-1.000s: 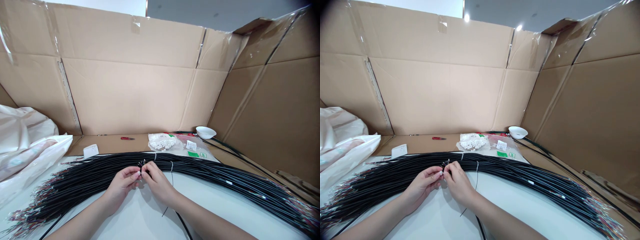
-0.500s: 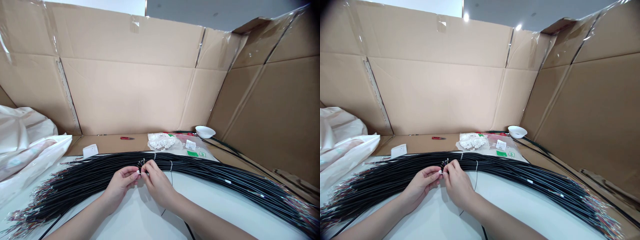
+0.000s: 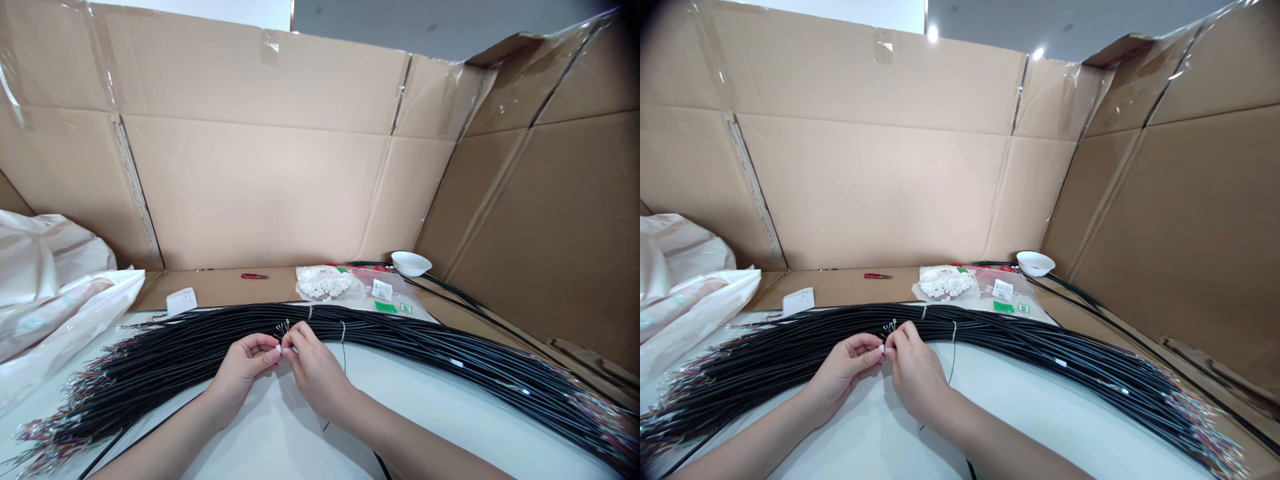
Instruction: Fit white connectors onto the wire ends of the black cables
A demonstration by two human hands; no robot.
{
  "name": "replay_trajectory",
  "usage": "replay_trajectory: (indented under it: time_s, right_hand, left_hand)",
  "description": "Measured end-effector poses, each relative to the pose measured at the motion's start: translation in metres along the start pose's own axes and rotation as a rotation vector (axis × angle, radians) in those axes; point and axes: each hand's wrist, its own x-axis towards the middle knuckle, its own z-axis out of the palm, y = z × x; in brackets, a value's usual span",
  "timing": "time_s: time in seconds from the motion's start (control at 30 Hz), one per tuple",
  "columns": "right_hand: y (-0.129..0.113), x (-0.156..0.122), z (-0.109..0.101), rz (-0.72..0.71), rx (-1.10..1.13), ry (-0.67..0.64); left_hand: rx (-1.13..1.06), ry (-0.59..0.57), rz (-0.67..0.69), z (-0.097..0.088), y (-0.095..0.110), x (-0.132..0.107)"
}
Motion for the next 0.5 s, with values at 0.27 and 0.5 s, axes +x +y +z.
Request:
replay_trajectory:
  time_s: [0.27,0.5]
  right_hand:
    - [0.0017,0.0026,-0.0006,-0.058,0.109,0.051]
    - [0.0034,0.0017,0.0035,-0.06,0.075,0.034]
  left_hand:
    - [-0.027,-0.019,0.014,-0.0042,-0.0032,0.0021]
    - [-0.049,-0.009,0.006,-0.0021,-0.0018,0.0028]
